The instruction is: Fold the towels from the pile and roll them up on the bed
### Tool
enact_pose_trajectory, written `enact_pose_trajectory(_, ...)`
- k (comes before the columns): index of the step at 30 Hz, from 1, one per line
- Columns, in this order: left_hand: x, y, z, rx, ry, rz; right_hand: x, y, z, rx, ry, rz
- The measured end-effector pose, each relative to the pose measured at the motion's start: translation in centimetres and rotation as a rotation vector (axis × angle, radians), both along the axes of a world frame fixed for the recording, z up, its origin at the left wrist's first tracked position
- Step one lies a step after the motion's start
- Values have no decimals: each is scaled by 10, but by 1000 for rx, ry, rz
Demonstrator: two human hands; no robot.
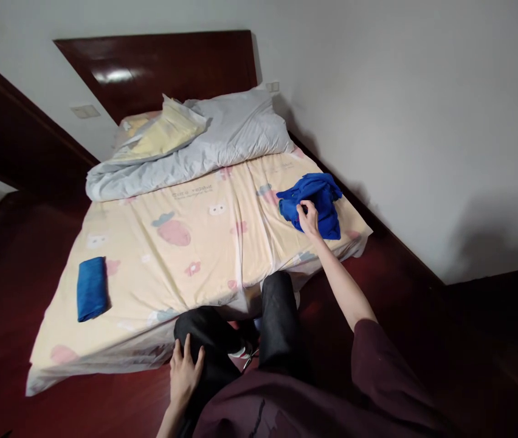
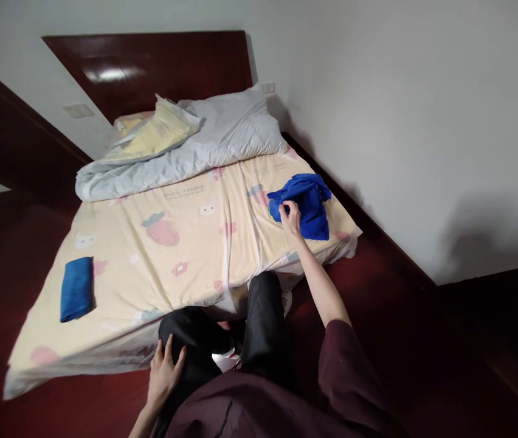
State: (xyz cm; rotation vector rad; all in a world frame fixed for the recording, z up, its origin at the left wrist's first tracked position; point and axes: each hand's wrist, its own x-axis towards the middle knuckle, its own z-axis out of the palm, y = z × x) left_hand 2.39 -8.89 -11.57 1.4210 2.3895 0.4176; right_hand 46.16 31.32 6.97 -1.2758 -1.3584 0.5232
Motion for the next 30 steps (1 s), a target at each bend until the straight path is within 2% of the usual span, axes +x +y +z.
enact_pose_trajectory(3,-1,2,8,-22,-16,-20,-26,-20,28,64,73,151)
enact_pose_trajectory(6,5,16,31,50,-111,-90,-58,-37,49,43,153,262)
enact_pose_trajectory(8,18,32,55,160,-208,-177,-83,-49,56,21,173,346)
enact_pose_trajectory(11,49,64,103,341,-299,-232,-123,-76,58,-8,160,494)
enact_pose_trajectory(14,82,97,152,568,-304,-262,-159,-118,54,-46,143,644)
enact_pose_trajectory(17,99,121,185,759,-269,-281,-185,-169,43,-92,143,763)
enact_pose_trajectory(20,96,125,194,801,-218,-280,-197,-214,25,-177,194,794)
enact_pose_trajectory(23,82,106,188,727,-216,-355,-198,-245,6,-277,259,767)
enact_pose_trajectory(26,68,77,180,654,-276,-398,-196,-260,-7,-336,240,865)
enact_pose_trajectory(30,56,41,176,591,-339,-283,-199,-263,-16,-278,105,1013)
